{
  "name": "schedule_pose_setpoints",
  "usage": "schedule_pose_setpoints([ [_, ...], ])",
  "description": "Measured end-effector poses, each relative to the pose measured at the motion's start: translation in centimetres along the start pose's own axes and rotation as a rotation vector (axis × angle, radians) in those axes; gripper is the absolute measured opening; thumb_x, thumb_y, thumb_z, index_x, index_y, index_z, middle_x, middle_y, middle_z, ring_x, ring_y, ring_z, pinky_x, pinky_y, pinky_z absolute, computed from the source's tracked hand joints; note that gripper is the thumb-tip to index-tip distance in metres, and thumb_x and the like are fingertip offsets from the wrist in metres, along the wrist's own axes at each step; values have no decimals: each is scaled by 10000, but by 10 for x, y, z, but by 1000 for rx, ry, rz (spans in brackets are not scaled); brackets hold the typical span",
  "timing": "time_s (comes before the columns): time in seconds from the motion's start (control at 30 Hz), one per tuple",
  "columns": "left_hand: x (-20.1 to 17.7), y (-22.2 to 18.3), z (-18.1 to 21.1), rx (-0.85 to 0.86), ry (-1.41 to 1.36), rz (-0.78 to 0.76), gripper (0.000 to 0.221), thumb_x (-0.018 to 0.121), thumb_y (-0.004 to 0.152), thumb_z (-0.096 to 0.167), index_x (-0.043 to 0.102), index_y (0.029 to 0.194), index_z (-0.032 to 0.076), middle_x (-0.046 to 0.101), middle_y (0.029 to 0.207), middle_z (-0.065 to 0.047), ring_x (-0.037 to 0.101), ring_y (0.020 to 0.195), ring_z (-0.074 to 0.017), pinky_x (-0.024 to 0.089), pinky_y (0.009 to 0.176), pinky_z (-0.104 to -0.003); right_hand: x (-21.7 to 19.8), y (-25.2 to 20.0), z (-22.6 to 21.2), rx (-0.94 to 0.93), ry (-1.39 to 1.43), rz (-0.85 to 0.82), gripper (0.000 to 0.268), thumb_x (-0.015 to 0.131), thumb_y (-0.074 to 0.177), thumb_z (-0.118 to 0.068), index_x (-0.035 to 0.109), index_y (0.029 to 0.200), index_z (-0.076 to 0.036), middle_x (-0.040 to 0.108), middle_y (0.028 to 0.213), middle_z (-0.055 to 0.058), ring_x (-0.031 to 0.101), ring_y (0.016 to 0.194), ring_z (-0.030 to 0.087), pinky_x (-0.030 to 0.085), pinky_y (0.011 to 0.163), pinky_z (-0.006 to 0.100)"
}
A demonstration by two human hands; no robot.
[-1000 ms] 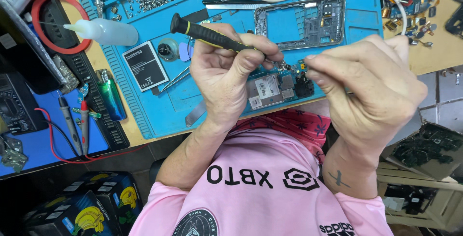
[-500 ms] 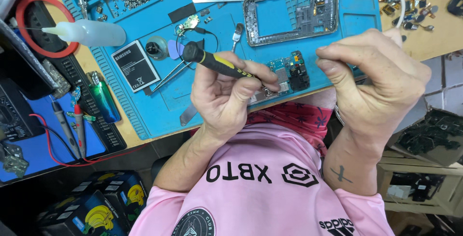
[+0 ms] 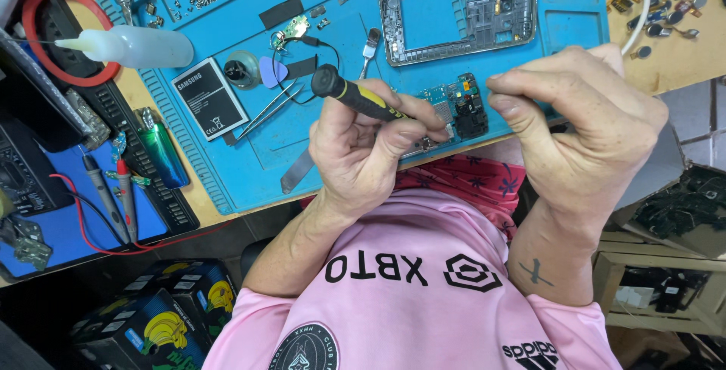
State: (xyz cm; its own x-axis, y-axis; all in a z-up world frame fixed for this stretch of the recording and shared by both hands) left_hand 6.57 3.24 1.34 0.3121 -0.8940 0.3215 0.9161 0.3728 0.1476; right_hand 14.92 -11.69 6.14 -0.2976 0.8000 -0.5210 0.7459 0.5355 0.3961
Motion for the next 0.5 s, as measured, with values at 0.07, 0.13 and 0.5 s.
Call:
schedule_pose_setpoints([
  [0.07,0,0,0,3,-1,3,200,584,1054,154,430,1134,54,664,912,-264,723,768,-330,665,750,-407,0,0,-1,-7,5,0,122,772,1054,25,760,989,127,736,920,225,687,827,326,397,855,431],
  [0.13,-1,0,0,8,0,7,205,587,1052,162,430,1127,54,661,904,-266,719,757,-329,659,738,-400,-1,0,-3,-16,11,0,129,767,1050,20,758,987,132,737,925,230,689,828,333,404,855,432],
  [0.5,31,-1,41,400,323,-339,215,615,1048,146,463,1105,5,695,904,-198,696,709,-320,577,662,-416,-13,-2,-45,-402,270,-602,368,609,1014,-56,508,1367,-64,605,1270,154,690,1068,346,550,811,408],
])
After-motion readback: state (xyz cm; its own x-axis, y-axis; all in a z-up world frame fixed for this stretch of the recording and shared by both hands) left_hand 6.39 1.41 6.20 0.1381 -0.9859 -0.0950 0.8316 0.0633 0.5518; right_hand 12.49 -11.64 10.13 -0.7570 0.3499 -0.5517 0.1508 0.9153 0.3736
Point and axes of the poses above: each hand's wrist, its own y-axis towards the middle knuckle, its own x-axis out of the palm, z = x × y, the point moved 9 cm from there along y, towards the middle knuckle
